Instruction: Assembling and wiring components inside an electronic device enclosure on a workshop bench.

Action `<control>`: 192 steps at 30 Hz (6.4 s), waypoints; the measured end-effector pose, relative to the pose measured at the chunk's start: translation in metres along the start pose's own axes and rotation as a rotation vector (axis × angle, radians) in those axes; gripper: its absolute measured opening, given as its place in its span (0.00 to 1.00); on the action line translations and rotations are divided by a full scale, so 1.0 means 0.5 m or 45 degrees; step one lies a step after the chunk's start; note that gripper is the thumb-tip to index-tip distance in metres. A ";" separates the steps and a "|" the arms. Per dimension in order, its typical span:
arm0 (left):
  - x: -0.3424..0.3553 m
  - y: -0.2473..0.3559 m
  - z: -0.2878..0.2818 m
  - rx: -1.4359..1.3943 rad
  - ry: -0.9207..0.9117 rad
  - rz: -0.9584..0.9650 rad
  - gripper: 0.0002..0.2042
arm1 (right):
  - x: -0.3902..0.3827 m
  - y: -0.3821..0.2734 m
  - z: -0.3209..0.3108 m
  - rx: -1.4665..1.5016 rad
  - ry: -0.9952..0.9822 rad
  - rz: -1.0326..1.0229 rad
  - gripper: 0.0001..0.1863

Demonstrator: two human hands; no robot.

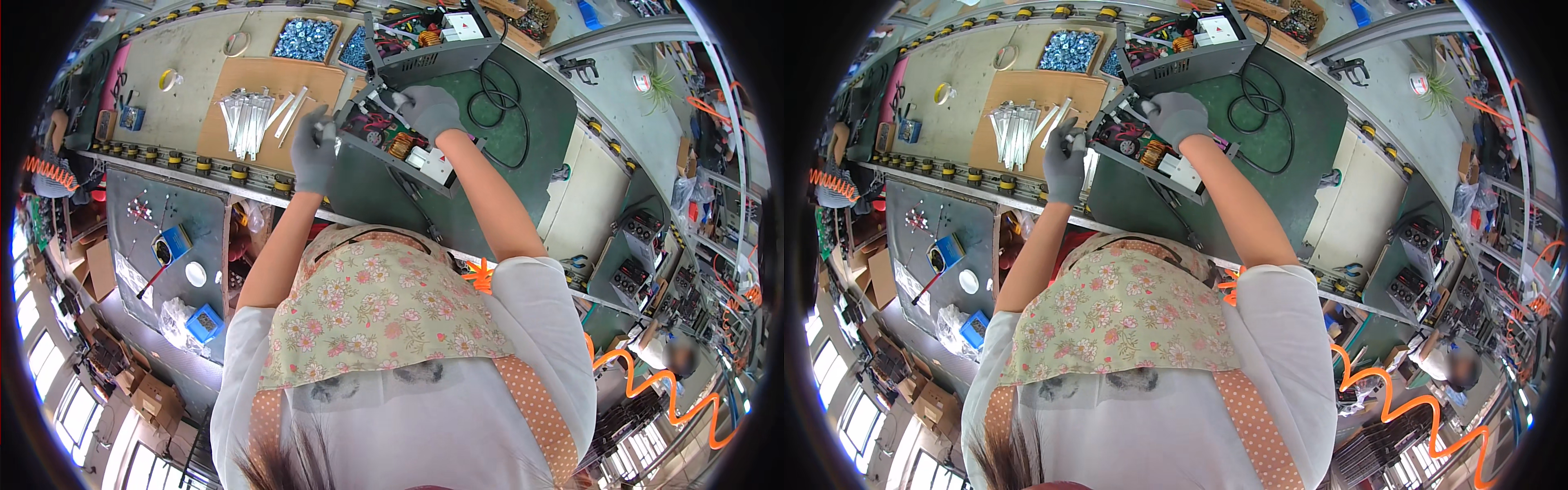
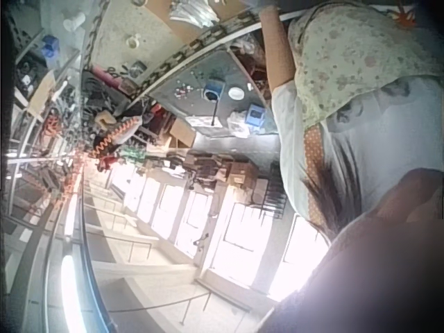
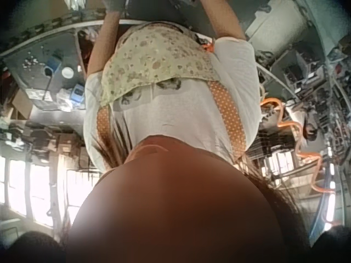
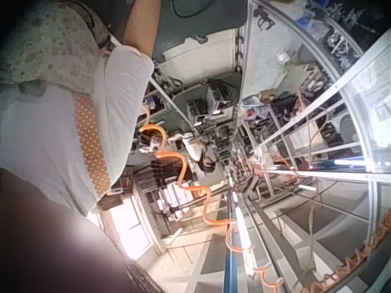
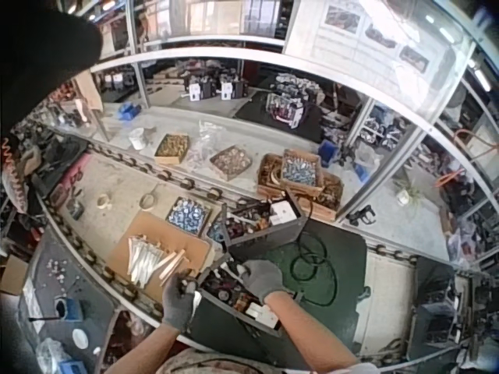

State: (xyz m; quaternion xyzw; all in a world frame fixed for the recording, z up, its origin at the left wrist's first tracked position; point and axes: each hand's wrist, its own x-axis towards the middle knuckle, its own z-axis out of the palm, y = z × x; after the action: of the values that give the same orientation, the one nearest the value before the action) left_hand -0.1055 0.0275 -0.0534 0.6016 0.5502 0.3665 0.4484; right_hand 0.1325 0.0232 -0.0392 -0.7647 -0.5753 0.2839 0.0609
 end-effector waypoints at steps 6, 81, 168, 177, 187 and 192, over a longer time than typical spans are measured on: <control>-0.010 0.026 0.026 -0.111 -0.105 0.089 0.17 | -0.011 -0.016 0.001 -0.067 0.009 0.040 0.18; 0.068 0.000 0.088 0.891 -0.132 0.331 0.20 | 0.054 0.002 0.099 0.093 0.443 -0.122 0.07; 0.064 0.031 0.085 1.136 -0.204 0.824 0.19 | 0.004 0.032 -0.061 0.776 -0.818 -0.080 0.21; 0.013 0.078 0.111 1.223 -0.360 0.835 0.17 | 0.040 0.046 -0.076 1.485 -0.758 0.028 0.15; -0.023 0.044 0.045 0.981 -0.540 0.822 0.11 | 0.101 0.076 -0.002 -0.074 -0.218 -0.496 0.11; -0.042 0.016 0.041 0.937 -0.391 0.934 0.11 | 0.112 0.054 0.026 -0.376 -0.276 -0.627 0.16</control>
State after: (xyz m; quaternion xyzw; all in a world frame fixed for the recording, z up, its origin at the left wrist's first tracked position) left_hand -0.0864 0.0040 -0.0513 0.9181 0.3243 0.1900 0.1260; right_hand 0.1588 0.0624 -0.0817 -0.5680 -0.7816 0.2537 -0.0457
